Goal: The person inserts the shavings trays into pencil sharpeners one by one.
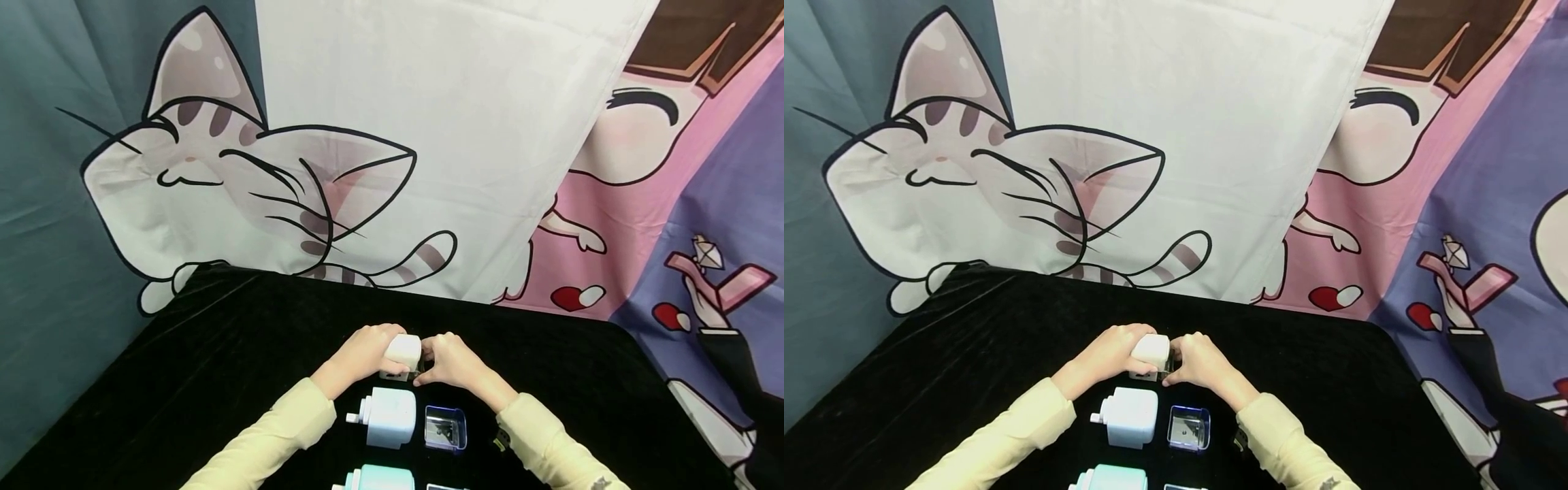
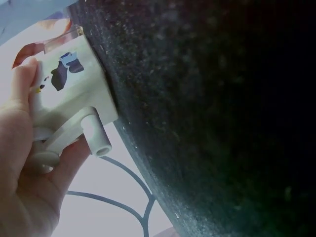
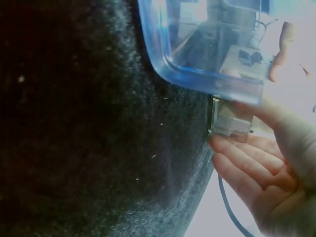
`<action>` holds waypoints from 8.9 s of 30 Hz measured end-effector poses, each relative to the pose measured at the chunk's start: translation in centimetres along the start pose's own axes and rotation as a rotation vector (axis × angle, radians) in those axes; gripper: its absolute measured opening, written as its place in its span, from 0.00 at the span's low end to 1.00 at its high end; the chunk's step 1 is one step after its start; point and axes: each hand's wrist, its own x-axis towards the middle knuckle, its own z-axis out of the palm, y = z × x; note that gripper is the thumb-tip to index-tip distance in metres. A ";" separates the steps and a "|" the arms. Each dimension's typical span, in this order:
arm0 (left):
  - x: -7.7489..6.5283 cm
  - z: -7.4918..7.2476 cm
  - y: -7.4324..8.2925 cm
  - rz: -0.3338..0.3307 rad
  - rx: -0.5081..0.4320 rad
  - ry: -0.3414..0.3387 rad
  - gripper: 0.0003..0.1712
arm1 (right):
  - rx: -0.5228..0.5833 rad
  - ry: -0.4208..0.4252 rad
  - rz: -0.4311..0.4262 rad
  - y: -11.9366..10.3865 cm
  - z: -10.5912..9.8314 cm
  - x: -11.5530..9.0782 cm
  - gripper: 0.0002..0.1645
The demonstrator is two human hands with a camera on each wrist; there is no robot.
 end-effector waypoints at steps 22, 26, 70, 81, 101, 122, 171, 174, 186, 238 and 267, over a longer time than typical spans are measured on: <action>0.0 0.0 0.0 -0.001 0.005 -0.004 0.31 | 0.002 -0.013 0.020 -0.3 0.3 0.6 0.30; 0.0 0.0 0.0 -0.002 -0.001 0.000 0.30 | 0.018 -0.016 0.030 -0.4 0.4 0.7 0.31; 0.4 -0.2 -0.3 0.004 -0.037 -0.020 0.32 | -0.085 0.026 0.021 -0.9 0.7 0.8 0.31; 0.3 -0.2 -0.2 -0.014 -0.059 -0.023 0.30 | -0.031 0.027 0.018 -0.7 0.8 0.4 0.31; 0.0 -1.3 0.5 -0.009 -0.060 0.016 0.35 | 0.081 0.031 -0.015 -0.7 0.0 -0.4 0.26; -1.4 -4.0 2.1 -0.026 -0.096 0.088 0.32 | 0.037 0.103 0.078 -1.2 -1.7 -2.4 0.30; -7.2 -2.7 5.7 -0.031 -0.100 -0.031 0.37 | 0.113 0.096 0.081 -3.6 -1.7 -10.1 0.33; -7.3 -2.4 5.7 -0.027 -0.104 -0.032 0.38 | 0.127 0.075 0.091 -3.5 -1.5 -10.4 0.33; -7.2 -1.9 5.8 -0.024 -0.097 -0.045 0.38 | 0.129 -0.001 0.125 -3.1 -1.1 -11.4 0.40; -7.5 -0.5 5.6 0.006 -0.082 -0.039 0.34 | 0.096 0.037 0.090 -2.5 0.2 -11.6 0.29; -7.4 -0.6 5.7 -0.002 -0.098 -0.037 0.33 | 0.156 0.001 0.045 -3.0 0.0 -10.7 0.27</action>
